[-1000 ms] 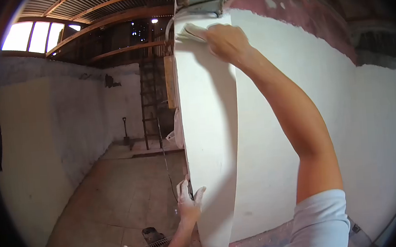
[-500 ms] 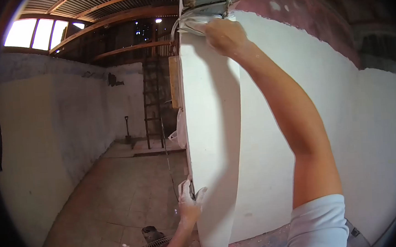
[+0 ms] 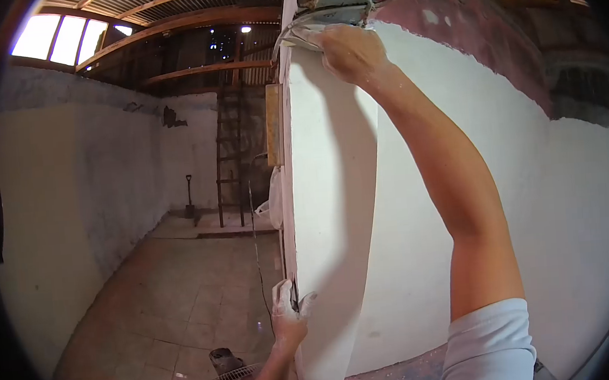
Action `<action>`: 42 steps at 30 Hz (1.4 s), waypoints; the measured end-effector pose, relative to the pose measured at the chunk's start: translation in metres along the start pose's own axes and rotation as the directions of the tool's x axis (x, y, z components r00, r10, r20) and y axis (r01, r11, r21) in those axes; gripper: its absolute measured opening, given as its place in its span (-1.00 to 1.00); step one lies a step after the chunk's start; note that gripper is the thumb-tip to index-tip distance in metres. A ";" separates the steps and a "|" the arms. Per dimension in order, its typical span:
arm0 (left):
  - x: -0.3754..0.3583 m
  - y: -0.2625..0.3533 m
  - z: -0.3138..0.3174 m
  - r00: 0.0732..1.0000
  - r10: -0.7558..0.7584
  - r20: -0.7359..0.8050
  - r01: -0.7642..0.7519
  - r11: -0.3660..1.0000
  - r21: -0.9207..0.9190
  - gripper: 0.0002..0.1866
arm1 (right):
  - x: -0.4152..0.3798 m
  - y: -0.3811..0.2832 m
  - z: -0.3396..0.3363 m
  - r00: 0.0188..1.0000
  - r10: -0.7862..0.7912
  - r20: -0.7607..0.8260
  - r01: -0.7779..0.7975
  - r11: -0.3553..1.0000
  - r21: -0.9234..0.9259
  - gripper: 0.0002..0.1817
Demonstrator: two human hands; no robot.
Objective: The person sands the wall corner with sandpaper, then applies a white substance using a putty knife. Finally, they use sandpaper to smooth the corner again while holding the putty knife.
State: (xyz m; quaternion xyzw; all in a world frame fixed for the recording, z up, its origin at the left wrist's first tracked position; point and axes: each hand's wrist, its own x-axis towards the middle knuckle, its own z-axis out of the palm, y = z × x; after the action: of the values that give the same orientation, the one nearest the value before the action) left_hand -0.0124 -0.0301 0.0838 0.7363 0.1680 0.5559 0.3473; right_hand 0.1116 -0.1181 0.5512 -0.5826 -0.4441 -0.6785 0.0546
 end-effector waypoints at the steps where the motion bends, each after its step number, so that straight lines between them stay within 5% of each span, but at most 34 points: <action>1: 0.001 -0.002 -0.001 1.000 0.007 -0.005 -0.007 1.000 0.001 -0.31 | -0.007 -0.001 -0.001 1.000 0.003 0.001 -0.003 1.000 0.002 -0.23; 18: -0.001 -0.003 -0.001 0.999 0.042 -0.022 -0.043 0.996 -0.080 -0.35 | 0.002 0.019 -0.002 0.989 0.098 0.107 -0.099 0.995 0.008 -0.17; 19: -0.003 -0.003 -0.002 0.999 0.037 -0.013 -0.038 0.996 -0.077 -0.35 | -0.009 0.018 0.003 0.999 0.050 0.009 -0.050 0.999 -0.003 -0.18; 21: -0.003 0.003 -0.005 0.994 0.080 -0.071 -0.078 0.997 0.021 -0.36 | -0.023 0.019 -0.007 0.995 0.067 0.077 -0.071 0.997 0.041 -0.19; 27: -0.001 0.000 -0.002 0.999 0.017 -0.043 -0.022 0.994 -0.111 -0.33 | -0.008 0.010 0.001 0.997 0.074 0.031 -0.075 0.997 0.031 -0.23; 29: -0.003 0.006 -0.006 0.995 -0.103 -0.004 0.102 0.991 -0.090 -0.34 | -0.019 0.005 -0.002 0.999 0.007 0.044 -0.008 1.000 0.013 -0.23; 31: -0.003 0.002 -0.006 0.997 -0.073 0.012 0.074 0.988 -0.133 -0.34 | -0.008 0.011 -0.016 0.989 0.034 0.143 -0.024 0.997 -0.072 -0.23; 37: -0.003 -0.006 0.001 0.999 -0.048 -0.015 0.047 0.995 -0.093 -0.39 | -0.021 -0.005 -0.006 0.996 0.014 0.084 -0.014 1.000 -0.002 -0.23; 42: -0.003 -0.007 0.000 0.996 -0.080 0.026 0.083 0.984 -0.156 -0.38 | -0.009 -0.002 -0.006 0.977 0.174 0.123 -0.181 0.982 0.047 -0.26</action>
State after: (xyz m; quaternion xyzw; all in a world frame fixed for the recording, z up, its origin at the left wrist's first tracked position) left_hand -0.0121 -0.0276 0.0771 0.7045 0.1502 0.5454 0.4285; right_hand 0.1086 -0.1250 0.5425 -0.6573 -0.4122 -0.6221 0.1052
